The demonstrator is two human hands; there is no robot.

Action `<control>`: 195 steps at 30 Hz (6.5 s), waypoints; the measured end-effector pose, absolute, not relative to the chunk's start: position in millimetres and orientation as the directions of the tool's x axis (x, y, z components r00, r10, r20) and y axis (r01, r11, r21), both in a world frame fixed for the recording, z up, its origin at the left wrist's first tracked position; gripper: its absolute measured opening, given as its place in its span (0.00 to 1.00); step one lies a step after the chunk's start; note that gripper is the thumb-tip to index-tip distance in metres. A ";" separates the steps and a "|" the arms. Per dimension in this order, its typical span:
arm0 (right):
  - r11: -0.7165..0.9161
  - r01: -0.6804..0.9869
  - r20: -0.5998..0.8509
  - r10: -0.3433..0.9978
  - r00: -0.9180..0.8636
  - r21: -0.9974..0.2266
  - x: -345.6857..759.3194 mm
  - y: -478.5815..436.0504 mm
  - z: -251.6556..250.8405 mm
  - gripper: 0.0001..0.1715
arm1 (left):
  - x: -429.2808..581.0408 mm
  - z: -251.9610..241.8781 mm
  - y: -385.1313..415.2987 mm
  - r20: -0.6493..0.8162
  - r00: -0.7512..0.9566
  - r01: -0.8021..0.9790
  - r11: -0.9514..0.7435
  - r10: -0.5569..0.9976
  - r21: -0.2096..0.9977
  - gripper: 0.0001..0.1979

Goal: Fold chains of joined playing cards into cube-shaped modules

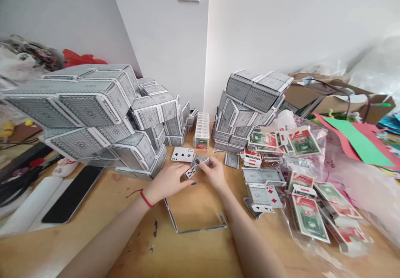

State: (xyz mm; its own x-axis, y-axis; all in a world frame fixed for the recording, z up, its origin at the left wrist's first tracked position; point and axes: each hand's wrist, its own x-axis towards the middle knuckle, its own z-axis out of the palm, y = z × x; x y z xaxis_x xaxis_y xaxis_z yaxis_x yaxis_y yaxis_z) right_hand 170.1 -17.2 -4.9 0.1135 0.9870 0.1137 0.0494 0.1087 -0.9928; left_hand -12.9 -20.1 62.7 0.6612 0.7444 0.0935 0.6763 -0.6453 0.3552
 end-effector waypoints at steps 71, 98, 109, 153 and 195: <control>0.003 0.001 0.003 0.995 -0.099 -1.000 159.2 -25.1 3.4 0.21 | -16.4 66.0 -16.5 -0.002 0.588 0.769 -0.559 0.809 0.310 0.10; -0.026 0.007 -0.026 0.976 -0.217 -1.000 162.4 -26.3 10.0 0.20 | -14.2 61.4 -18.9 0.037 0.613 0.718 -0.576 0.789 0.391 0.05; -0.013 -0.004 -0.012 0.968 -0.249 -1.000 165.8 -24.7 0.9 0.27 | -17.3 61.0 -13.7 0.020 0.576 0.717 -0.518 0.817 0.466 0.05; 0.066 0.113 0.057 0.995 -0.085 -0.991 144.3 -32.7 -0.1 0.27 | -18.0 59.0 -14.7 0.094 0.590 0.648 -0.539 0.802 0.539 0.08; 0.203 0.394 0.337 0.890 0.308 -0.897 160.2 -20.4 -8.7 0.13 | -25.8 67.4 -6.9 0.118 0.611 0.724 -0.613 0.783 0.318 0.26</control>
State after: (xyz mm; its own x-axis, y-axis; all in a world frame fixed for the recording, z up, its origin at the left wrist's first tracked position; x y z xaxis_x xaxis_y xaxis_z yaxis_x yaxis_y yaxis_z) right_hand 160.2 -20.4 -8.7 0.3085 0.8897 0.3365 0.3935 0.2027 -0.8967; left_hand -25.8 -6.9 67.4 0.6110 0.7828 0.1176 0.7237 -0.6126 0.3176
